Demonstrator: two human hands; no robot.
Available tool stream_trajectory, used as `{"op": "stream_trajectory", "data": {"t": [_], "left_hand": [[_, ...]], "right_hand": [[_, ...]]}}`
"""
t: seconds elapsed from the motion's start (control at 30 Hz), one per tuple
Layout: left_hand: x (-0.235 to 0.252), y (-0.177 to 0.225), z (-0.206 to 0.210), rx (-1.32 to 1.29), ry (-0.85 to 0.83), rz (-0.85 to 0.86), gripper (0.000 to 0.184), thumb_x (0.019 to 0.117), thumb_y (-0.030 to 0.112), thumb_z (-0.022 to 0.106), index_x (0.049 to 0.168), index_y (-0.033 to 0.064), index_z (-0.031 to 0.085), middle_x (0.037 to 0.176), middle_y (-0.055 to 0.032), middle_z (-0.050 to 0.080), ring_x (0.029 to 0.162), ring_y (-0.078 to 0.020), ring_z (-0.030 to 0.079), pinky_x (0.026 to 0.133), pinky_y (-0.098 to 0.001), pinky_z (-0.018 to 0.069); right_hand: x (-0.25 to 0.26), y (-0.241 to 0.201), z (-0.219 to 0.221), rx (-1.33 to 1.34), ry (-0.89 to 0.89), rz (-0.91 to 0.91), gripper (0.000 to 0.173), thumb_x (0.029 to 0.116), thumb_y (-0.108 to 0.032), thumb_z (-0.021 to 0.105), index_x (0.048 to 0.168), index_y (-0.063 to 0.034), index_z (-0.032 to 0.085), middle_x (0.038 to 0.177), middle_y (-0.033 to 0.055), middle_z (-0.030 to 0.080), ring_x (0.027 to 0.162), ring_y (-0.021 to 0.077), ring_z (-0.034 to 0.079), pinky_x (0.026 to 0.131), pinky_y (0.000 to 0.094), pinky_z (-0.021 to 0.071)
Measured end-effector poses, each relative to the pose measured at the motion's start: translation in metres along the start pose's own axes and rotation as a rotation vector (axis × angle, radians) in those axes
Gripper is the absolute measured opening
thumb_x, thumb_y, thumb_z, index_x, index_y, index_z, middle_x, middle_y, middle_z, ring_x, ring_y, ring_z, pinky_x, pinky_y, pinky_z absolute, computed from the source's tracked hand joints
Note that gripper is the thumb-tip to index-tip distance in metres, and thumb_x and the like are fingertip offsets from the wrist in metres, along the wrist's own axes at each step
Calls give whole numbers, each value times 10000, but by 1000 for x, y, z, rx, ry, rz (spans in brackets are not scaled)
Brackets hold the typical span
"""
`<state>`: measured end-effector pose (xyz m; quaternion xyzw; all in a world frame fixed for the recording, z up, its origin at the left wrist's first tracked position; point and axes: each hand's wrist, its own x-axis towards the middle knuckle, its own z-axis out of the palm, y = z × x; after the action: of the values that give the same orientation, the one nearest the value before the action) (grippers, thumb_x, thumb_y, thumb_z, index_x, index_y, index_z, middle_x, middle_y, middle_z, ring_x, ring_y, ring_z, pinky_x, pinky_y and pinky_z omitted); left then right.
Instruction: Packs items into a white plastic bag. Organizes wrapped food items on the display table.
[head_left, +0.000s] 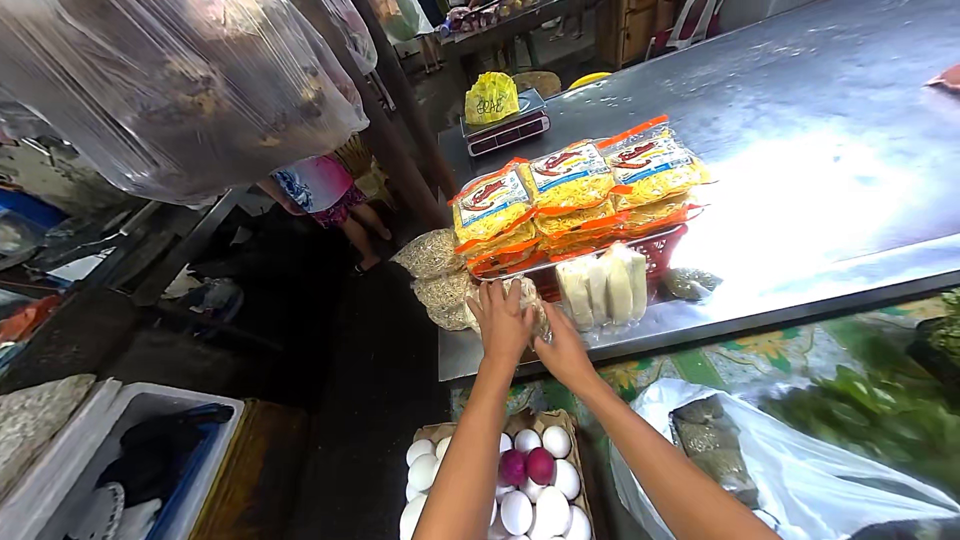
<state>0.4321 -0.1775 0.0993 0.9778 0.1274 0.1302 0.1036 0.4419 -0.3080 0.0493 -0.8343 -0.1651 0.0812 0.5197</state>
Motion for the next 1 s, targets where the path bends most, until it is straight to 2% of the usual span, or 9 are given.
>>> {"op": "stream_trajectory", "data": {"t": [0.1, 0.2, 0.27, 0.37, 0.53, 0.67, 0.8, 0.93, 1.0], "left_hand": [[3, 3, 1, 37, -11, -30, 517, 957, 379, 663, 1437, 198, 599, 1505, -195, 511, 1473, -468, 339, 1153, -756, 166], [-3, 8, 5, 35, 105, 44, 468, 946, 318, 675, 1366, 115, 649, 1499, -240, 502, 1457, -504, 345, 1151, -764, 156], [-4, 21, 6, -55, 247, 220, 352, 944, 214, 659, 1245, 37, 703, 1405, -261, 581, 1386, -494, 460, 1155, -717, 267], [4, 54, -2, -269, 103, 341, 352, 977, 166, 620, 1285, 2, 671, 1393, -224, 596, 1284, -353, 594, 1091, -470, 488], [31, 91, -10, -325, -283, 81, 553, 992, 330, 643, 1480, 101, 517, 1501, -206, 469, 1293, -352, 561, 1070, -488, 487], [31, 103, -14, -228, -209, -112, 596, 934, 551, 661, 1281, 67, 645, 1398, -212, 543, 1131, -359, 645, 953, -507, 542], [21, 107, -9, -201, -109, -180, 693, 850, 548, 741, 1263, 5, 622, 1363, -254, 523, 1158, -370, 618, 959, -474, 542], [1, 108, -18, -325, -232, -236, 1033, 780, 350, 805, 1600, 36, 262, 1506, -303, 413, 1325, -422, 511, 1055, -524, 487], [-9, 101, -27, -346, -336, -247, 1091, 762, 246, 815, 1632, 78, 179, 1475, -279, 461, 1318, -404, 523, 1058, -535, 479]], "right_hand": [[-19, 10, -31, 59, 254, 25, 591, 959, -159, 648, 1495, 5, 460, 1438, 258, 508, 1216, 344, 605, 957, 461, 558], [-17, 26, -42, 89, 420, 158, 715, 942, -211, 718, 1530, 25, 387, 1449, 279, 491, 1233, 374, 586, 974, 483, 544], [-11, 33, -37, 118, 440, 197, 745, 934, -201, 730, 1539, 33, 363, 1435, 288, 499, 1270, 389, 555, 1033, 497, 504], [-13, 36, -23, 112, 458, 176, 691, 927, -159, 737, 1501, 54, 417, 1464, 311, 463, 1326, 409, 516, 1085, 494, 474], [-11, 46, -13, 21, 545, 143, 732, 871, -164, 792, 1484, 49, 453, 1432, 318, 487, 1305, 431, 528, 1078, 508, 476], [-11, 50, -17, -36, 513, 148, 633, 848, -208, 810, 1387, 16, 564, 1260, 295, 585, 1171, 451, 586, 1006, 572, 495], [-18, 54, -20, 50, 456, 124, 511, 843, -101, 754, 1306, 35, 586, 1355, 296, 542, 1279, 441, 536, 1066, 538, 479], [-32, 66, -23, 172, 369, 34, 397, 844, -35, 674, 1222, 57, 592, 1261, 254, 594, 1187, 349, 601, 981, 434, 541], [-43, 70, -25, 227, 315, 11, 356, 846, 21, 639, 1200, 46, 616, 1305, 248, 582, 1209, 321, 603, 959, 401, 565]]}}
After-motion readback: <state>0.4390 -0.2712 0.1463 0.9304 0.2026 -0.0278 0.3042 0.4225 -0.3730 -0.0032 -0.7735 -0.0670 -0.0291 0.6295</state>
